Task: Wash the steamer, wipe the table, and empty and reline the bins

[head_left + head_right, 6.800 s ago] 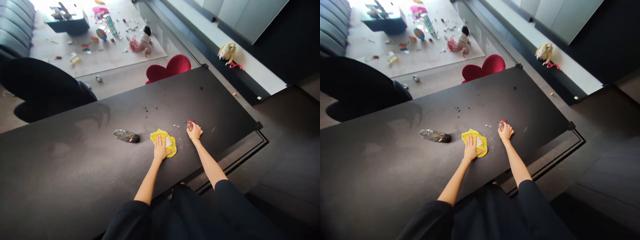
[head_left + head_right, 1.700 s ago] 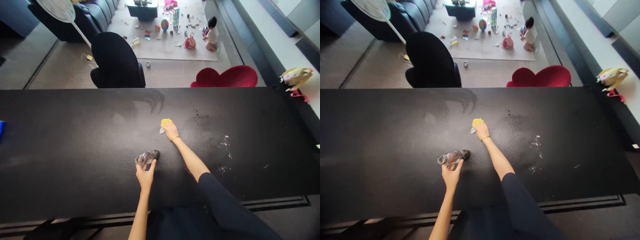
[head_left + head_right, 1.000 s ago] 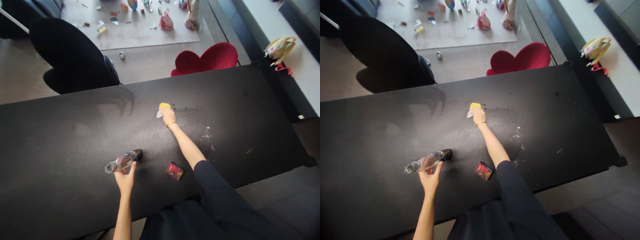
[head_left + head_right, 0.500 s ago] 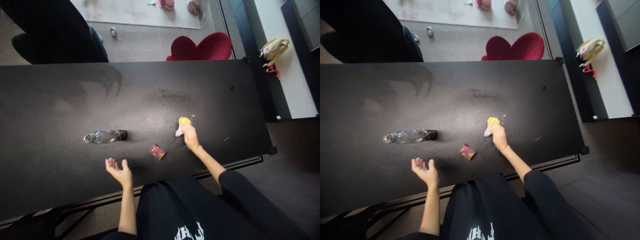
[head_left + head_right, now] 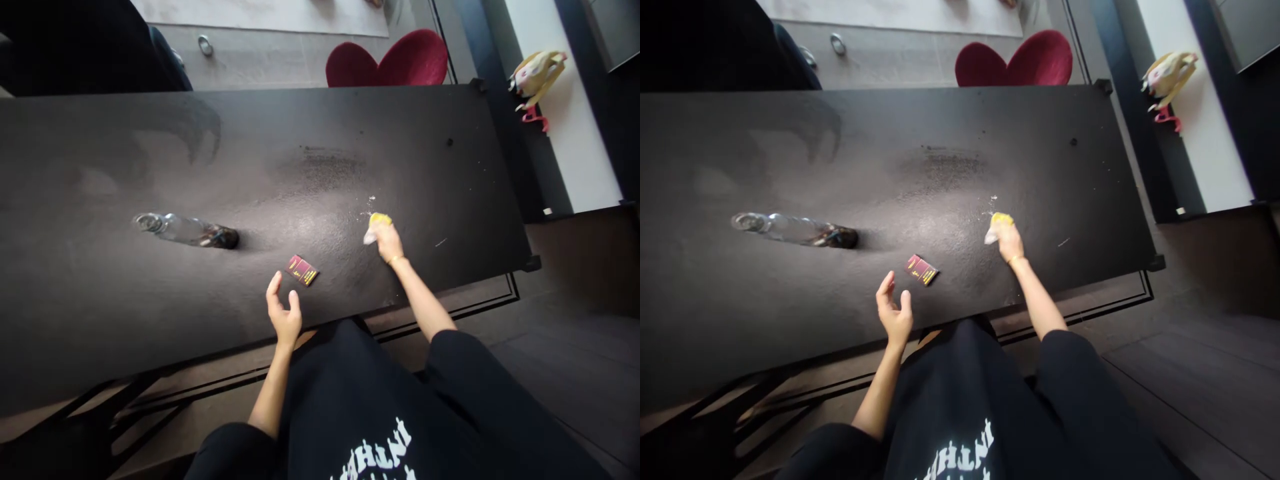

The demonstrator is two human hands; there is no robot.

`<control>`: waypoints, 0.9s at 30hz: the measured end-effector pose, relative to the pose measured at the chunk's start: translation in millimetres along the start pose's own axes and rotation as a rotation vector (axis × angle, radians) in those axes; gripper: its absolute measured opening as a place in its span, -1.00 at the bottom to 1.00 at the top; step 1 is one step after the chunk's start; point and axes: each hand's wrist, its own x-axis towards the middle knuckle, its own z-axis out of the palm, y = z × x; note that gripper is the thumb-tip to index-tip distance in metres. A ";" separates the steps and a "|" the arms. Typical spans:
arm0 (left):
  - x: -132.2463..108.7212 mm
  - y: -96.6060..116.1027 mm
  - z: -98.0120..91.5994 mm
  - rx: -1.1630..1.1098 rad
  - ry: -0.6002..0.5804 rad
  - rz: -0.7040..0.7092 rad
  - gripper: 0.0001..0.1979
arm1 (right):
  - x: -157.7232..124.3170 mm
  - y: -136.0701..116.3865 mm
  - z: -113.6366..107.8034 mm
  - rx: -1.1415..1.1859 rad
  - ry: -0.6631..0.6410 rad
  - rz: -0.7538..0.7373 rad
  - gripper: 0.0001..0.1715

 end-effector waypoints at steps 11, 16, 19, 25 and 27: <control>-29.0 -34.9 -38.5 0.002 0.001 -0.120 -0.66 | -113.3 -182.2 42.5 0.142 0.087 -0.058 -0.47; -16.2 -46.9 -41.2 0.012 0.044 -0.132 -0.66 | -162.9 -276.6 109.4 0.196 -0.102 -0.189 -0.42; -12.0 -48.7 -39.6 0.032 0.032 -0.119 -0.67 | -162.0 -274.1 123.0 0.167 -0.173 -0.231 -0.45; -11.7 -39.8 -30.8 0.040 -0.036 -0.079 -0.68 | -177.4 -163.2 81.4 0.179 -0.072 -0.143 -0.48; -12.3 -35.1 -29.7 0.035 -0.051 -0.070 -0.67 | -184.6 -116.7 59.9 0.175 -0.039 -0.117 -0.49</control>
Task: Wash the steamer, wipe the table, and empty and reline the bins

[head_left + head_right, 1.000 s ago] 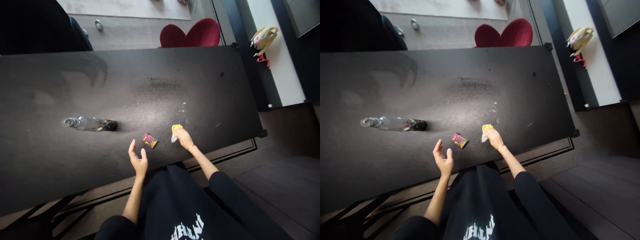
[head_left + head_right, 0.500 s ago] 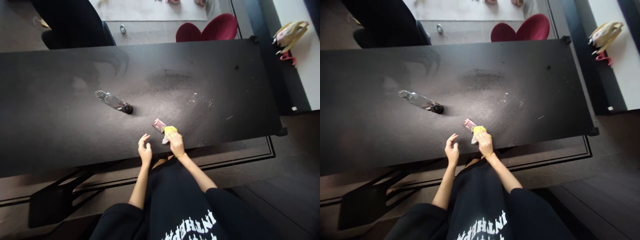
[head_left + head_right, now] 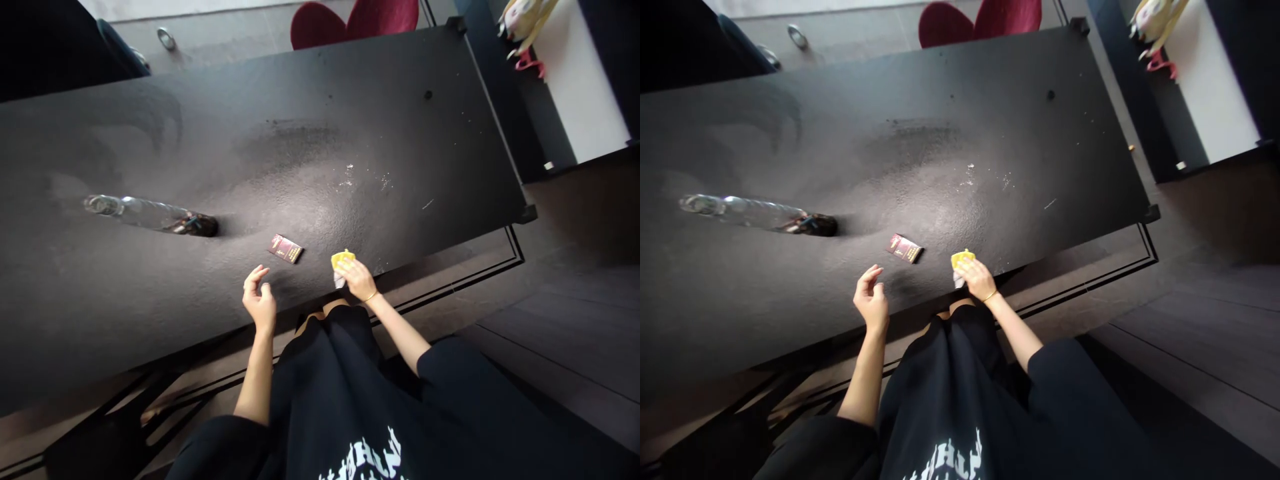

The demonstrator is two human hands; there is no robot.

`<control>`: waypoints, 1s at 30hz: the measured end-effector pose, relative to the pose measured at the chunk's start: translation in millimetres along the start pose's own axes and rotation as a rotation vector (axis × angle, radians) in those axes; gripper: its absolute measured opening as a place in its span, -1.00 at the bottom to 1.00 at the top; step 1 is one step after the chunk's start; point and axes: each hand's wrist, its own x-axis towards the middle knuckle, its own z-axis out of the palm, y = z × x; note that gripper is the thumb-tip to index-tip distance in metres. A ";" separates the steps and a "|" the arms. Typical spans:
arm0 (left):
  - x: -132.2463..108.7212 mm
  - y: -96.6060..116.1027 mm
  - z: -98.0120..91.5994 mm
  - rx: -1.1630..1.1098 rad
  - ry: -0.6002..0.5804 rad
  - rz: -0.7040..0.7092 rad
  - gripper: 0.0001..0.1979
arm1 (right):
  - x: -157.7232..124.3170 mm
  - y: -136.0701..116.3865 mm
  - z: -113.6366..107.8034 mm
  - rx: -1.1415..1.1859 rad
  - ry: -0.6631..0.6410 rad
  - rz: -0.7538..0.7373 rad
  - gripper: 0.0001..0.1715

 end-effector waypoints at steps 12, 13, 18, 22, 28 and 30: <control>-15.6 11.8 3.8 -0.043 -0.104 0.029 -0.62 | 49.9 131.3 -118.3 -0.159 0.383 0.271 -0.45; -16.7 12.8 5.9 -0.048 -0.103 0.030 -0.62 | 53.9 109.9 -108.1 -0.161 0.371 0.240 -0.45; -17.3 17.6 17.8 -0.067 -0.084 0.029 -0.64 | 30.7 13.5 -34.4 -0.147 0.061 0.002 -0.50; -13.9 22.7 34.7 -0.072 -0.078 0.034 -0.65 | -10.2 37.3 -39.9 -0.250 0.090 0.158 -0.48; -14.5 46.1 81.2 -0.084 -0.105 0.064 -0.66 | -24.2 138.1 -119.8 -0.253 -0.044 0.151 -0.52; -18.5 56.8 98.8 -0.068 -0.107 0.072 -0.67 | -13.9 171.1 -138.4 -0.256 -0.043 0.159 -0.50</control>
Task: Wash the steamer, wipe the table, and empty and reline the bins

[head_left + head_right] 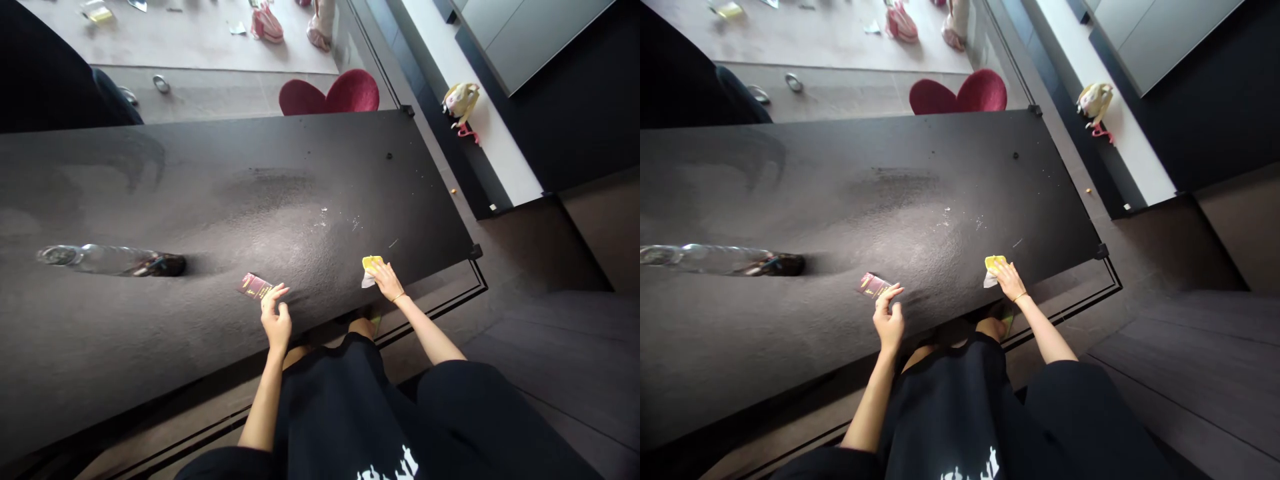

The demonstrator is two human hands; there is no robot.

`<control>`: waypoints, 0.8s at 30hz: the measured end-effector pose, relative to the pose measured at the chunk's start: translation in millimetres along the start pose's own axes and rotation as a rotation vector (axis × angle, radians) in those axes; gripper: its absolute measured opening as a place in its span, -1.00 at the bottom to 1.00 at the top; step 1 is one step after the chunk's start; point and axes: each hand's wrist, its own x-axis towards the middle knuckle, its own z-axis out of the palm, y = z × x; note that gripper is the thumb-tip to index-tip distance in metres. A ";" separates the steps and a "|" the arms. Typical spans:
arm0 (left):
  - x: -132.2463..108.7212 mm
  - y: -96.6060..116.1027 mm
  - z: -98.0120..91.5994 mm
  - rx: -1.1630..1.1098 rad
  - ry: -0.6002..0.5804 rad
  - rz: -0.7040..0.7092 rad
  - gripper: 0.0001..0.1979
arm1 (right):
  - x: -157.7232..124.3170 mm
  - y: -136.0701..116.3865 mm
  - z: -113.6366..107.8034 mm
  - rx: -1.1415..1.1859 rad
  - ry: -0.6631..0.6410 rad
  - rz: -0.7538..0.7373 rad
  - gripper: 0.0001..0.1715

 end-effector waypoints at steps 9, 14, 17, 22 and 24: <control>-38.0 38.7 128.0 0.036 0.130 -0.039 -0.67 | 134.9 150.1 -39.2 -0.014 0.128 0.155 -0.47; -79.2 69.8 237.7 0.029 0.216 -0.113 -0.64 | 60.6 143.7 -25.3 0.002 0.031 -0.223 -0.48; -107.3 93.8 282.5 0.013 0.201 -0.131 -0.65 | 33.1 177.5 -36.3 0.026 -0.028 -0.394 -0.48; -154.0 123.3 307.4 0.078 0.199 -0.133 -0.67 | 141.5 250.0 -73.0 0.063 0.080 -0.050 -0.49; -170.6 127.4 311.0 0.092 0.214 -0.142 -0.68 | 182.7 255.8 -85.2 0.139 0.148 0.033 -0.49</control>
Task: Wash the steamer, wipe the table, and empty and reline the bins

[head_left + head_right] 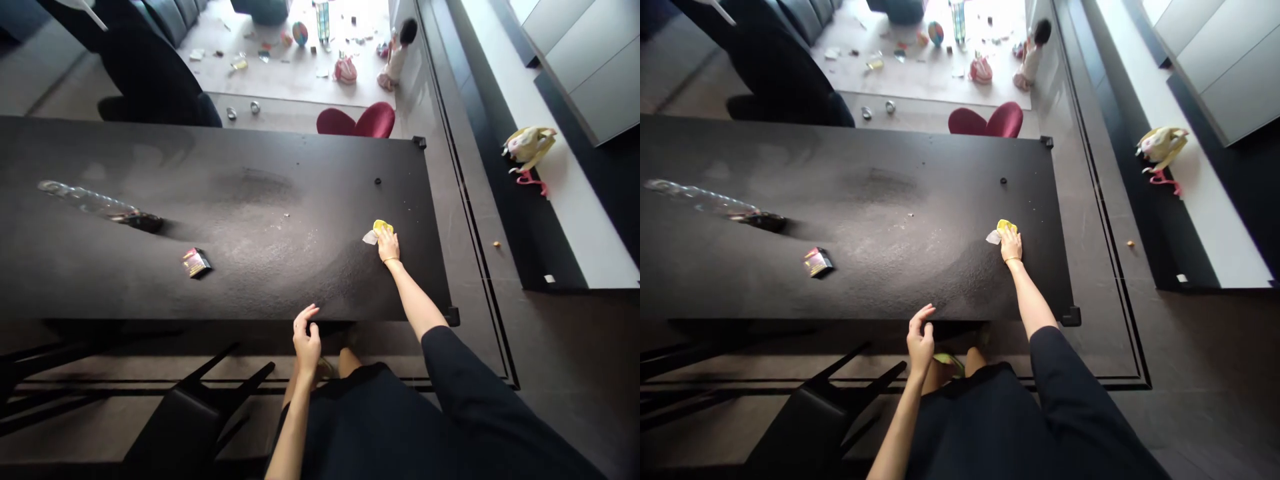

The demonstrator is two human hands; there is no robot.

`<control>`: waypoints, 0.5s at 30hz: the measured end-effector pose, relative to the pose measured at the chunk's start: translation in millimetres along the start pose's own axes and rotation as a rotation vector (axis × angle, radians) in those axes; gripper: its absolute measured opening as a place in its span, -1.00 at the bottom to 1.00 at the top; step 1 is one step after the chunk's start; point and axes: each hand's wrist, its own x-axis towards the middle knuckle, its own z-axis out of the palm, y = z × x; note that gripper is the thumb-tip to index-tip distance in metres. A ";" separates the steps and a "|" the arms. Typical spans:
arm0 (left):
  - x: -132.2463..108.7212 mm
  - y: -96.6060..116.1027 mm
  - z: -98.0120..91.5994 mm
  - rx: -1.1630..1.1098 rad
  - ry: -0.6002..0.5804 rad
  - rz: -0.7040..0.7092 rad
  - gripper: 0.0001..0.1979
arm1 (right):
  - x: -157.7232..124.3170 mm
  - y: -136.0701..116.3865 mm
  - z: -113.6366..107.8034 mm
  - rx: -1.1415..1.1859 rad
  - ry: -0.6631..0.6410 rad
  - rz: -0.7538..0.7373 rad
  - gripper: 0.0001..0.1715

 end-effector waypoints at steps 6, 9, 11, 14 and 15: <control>-32.1 -0.5 6.5 -0.045 0.034 -0.007 -0.70 | -67.6 -60.9 2.4 0.154 0.146 -0.224 -0.42; -36.0 -1.3 10.3 -0.061 0.052 -0.009 -0.70 | -148.8 -100.3 25.8 0.115 -0.088 -0.486 -0.47; -38.1 -2.4 9.8 -0.052 0.053 0.013 -0.69 | -181.7 -116.6 44.4 0.086 -0.233 -0.592 -0.49; -46.2 -5.1 3.8 -0.024 0.087 0.032 -0.69 | -185.3 -121.0 58.5 0.057 -0.327 -0.661 -0.50; -50.3 -6.1 1.6 -0.013 0.114 0.019 -0.70 | -176.7 -117.7 57.8 0.055 -0.342 -0.686 -0.50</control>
